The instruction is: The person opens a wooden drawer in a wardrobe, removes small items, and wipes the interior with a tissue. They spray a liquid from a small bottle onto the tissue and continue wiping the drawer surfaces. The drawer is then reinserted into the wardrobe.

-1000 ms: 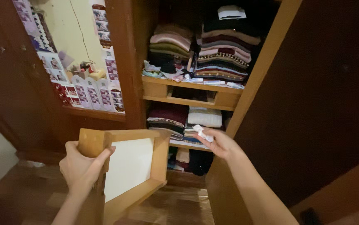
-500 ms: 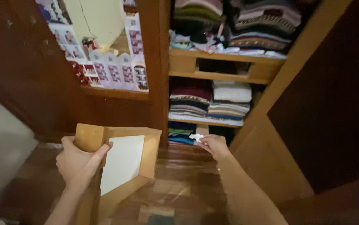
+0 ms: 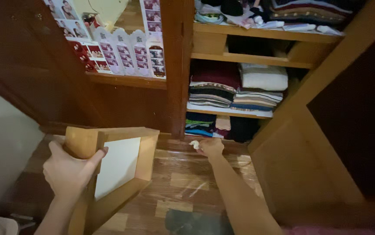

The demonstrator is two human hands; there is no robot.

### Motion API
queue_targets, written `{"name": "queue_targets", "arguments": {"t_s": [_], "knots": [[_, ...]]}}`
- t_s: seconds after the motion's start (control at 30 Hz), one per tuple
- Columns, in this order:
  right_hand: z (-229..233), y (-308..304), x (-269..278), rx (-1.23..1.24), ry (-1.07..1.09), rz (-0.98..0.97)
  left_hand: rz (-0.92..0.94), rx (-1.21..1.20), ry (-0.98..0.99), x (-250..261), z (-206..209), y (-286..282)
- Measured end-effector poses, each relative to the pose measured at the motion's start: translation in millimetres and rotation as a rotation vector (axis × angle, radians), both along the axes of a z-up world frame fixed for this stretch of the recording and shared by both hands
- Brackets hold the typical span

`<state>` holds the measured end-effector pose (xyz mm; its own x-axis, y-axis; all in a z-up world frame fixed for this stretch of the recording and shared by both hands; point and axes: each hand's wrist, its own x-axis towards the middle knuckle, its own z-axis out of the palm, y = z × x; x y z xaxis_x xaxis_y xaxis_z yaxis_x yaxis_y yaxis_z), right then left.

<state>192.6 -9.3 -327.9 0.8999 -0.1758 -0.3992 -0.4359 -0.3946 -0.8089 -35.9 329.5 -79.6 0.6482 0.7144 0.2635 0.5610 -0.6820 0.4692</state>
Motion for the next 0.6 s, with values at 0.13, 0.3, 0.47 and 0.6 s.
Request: {"name": "queue_targets", "arguments": {"t_s": [0.13,0.3,0.47,0.6], "knots": [[-0.3,29.6,6.6,-0.023,0.040,0.095,0.011,0.002,0.017,1.8,-3.3,17.6],[15.8,64.0,11.5,0.368,0.127,0.191,0.086,-0.012,0.063,-6.5,-7.2,27.6],[26.3,46.6,15.4,0.421,0.238,0.276,0.095,0.018,0.010,-9.0,-6.7,28.2],[41.9,3.0,4.5,0.393,0.259,0.245,0.124,-0.023,0.056,-2.2,7.8,17.0]]}}
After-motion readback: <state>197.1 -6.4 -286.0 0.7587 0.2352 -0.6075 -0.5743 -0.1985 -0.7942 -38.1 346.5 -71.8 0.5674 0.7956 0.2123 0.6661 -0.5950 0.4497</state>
